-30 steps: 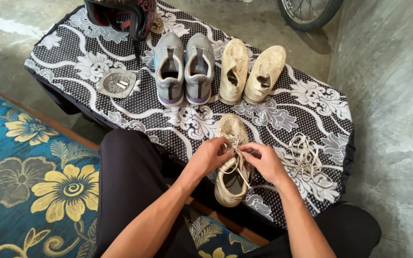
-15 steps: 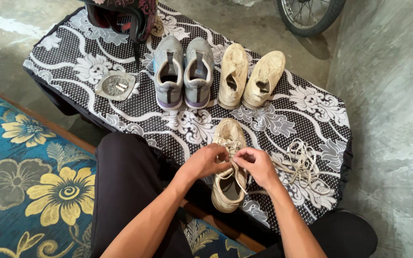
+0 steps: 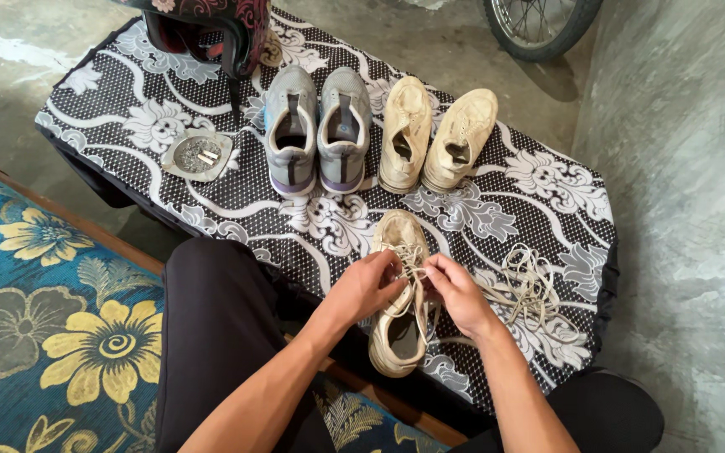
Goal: The person sits and laces a pair of white sneakers, then moves to a pair of gray sneakers and laces them. The person handles the shoes and laces by hand, threading and tying the laces on each shoe.
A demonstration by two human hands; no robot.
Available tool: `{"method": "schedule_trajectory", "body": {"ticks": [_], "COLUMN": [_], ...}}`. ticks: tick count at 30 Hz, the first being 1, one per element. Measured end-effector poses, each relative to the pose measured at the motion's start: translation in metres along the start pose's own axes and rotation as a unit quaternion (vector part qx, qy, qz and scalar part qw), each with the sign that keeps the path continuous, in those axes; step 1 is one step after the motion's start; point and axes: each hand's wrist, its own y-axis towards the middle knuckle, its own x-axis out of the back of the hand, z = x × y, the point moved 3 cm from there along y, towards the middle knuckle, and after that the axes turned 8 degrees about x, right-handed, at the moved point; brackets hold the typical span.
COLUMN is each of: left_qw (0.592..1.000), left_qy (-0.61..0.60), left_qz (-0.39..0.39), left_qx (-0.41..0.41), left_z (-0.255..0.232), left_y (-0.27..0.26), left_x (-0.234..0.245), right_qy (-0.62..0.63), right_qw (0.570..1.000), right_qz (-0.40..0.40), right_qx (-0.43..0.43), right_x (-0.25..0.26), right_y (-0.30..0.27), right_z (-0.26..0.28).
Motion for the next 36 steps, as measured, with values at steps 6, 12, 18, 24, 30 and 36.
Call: {"method": "schedule_trajectory", "body": {"ticks": [6,12,18,24,30,36], "left_qw": [0.995,0.992,0.990,0.985,0.987,0.997], "left_qy": [0.101,0.123,0.131,0.145,0.099,-0.002], "left_qz": [-0.001,0.011,0.033,-0.006,-0.088,0.040], "left_qx": [-0.024,-0.035,-0.038,-0.092,-0.094,0.064], "left_z": [-0.001,-0.002,-0.001,-0.004,0.000,0.009], "left_y": [-0.003,-0.004,-0.006,-0.008,-0.006,0.006], "left_x": [-0.004,-0.004,-0.008,-0.015,-0.015,-0.013], "right_qy": [-0.123,-0.157,-0.045,-0.030,0.054,-0.050], "right_qw": [0.992,0.985,0.998,0.999,0.996,0.986], "right_qz": [-0.017,-0.040,-0.048,-0.027,-0.044,-0.042], "right_qx": [0.031,0.052,0.004,-0.014,-0.047,-0.155], "right_x": [-0.010,-0.015,-0.013,-0.006,0.003,0.015], "right_y": [0.001,-0.002,-0.002,0.000,-0.005,-0.010], "right_z": [0.025,0.044,0.030,0.016,0.032,0.040]}}
